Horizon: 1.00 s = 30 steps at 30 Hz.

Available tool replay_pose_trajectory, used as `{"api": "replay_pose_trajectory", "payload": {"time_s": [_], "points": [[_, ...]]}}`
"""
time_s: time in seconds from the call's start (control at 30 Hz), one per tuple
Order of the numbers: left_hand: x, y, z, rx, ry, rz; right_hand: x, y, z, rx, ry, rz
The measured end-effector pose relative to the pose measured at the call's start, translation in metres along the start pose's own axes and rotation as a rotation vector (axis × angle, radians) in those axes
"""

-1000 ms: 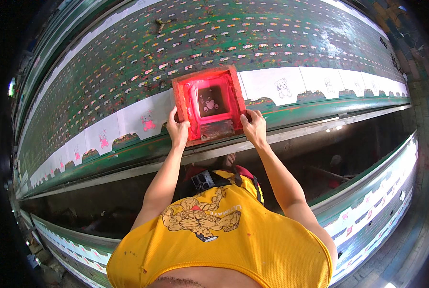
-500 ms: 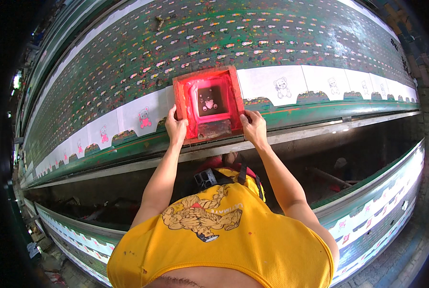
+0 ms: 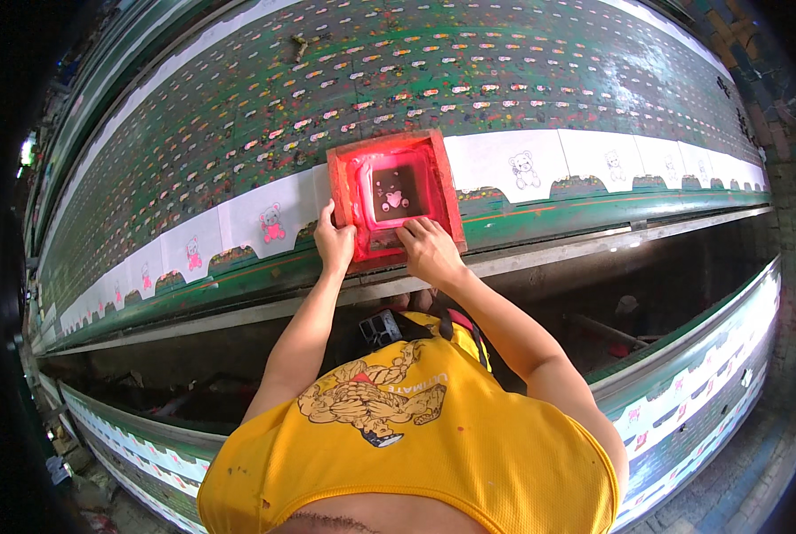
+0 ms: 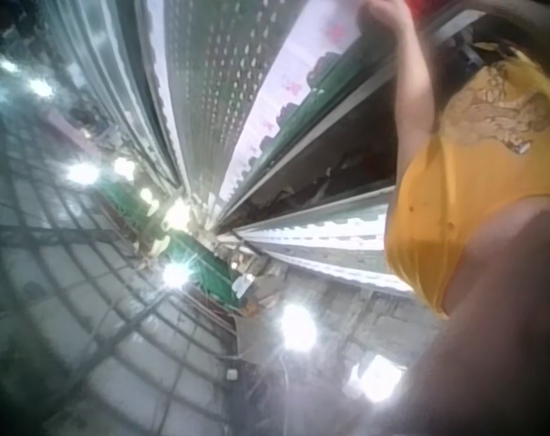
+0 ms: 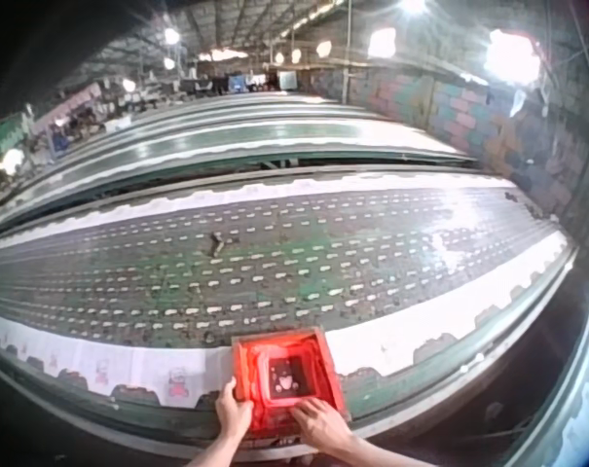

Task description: The person uses a red square squeegee to apply pink ink through a stencil onto a long roll of fabric featuring teddy bear patterns. The person repeatedly moves the squeegee back and forth across the stencil to transfer the design onto the fabric.

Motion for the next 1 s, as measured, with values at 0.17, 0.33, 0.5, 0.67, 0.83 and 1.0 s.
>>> {"api": "replay_pose_trajectory", "payload": {"time_s": [0.17, 0.33, 0.5, 0.67, 0.83, 1.0], "points": [[-0.002, -0.002, 0.001, -0.012, 0.02, -0.007, -0.021, 0.024, -0.014, -0.119, -0.093, 0.038], [-0.008, -0.004, 0.001, 0.013, 0.014, -0.02, -0.058, 0.044, -0.078, -0.112, -0.043, 0.066], [-0.003, -0.003, 0.002, -0.017, 0.06, -0.027, -0.08, 0.039, -0.131, -0.076, -0.013, -0.009], [-0.002, -0.001, 0.001, -0.008, 0.056, 0.008, -0.078, 0.046, -0.113, -0.057, 0.033, 0.026], [-0.001, -0.002, 0.003, -0.01, 0.052, 0.003, -0.03, 0.027, -0.033, -0.072, -0.028, 0.008], [0.0, -0.002, 0.001, -0.002, 0.043, 0.005, -0.013, 0.015, -0.019, -0.107, -0.008, 0.001]]}}
Point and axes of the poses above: each hand's wrist, its own z-axis away from the middle knuckle, its own y-axis out of the palm, x = y × z, the point moved 1 cm from there along -z, towards the middle knuckle, and after that the axes turned 12 degrees about -x, right-handed, at the moved point
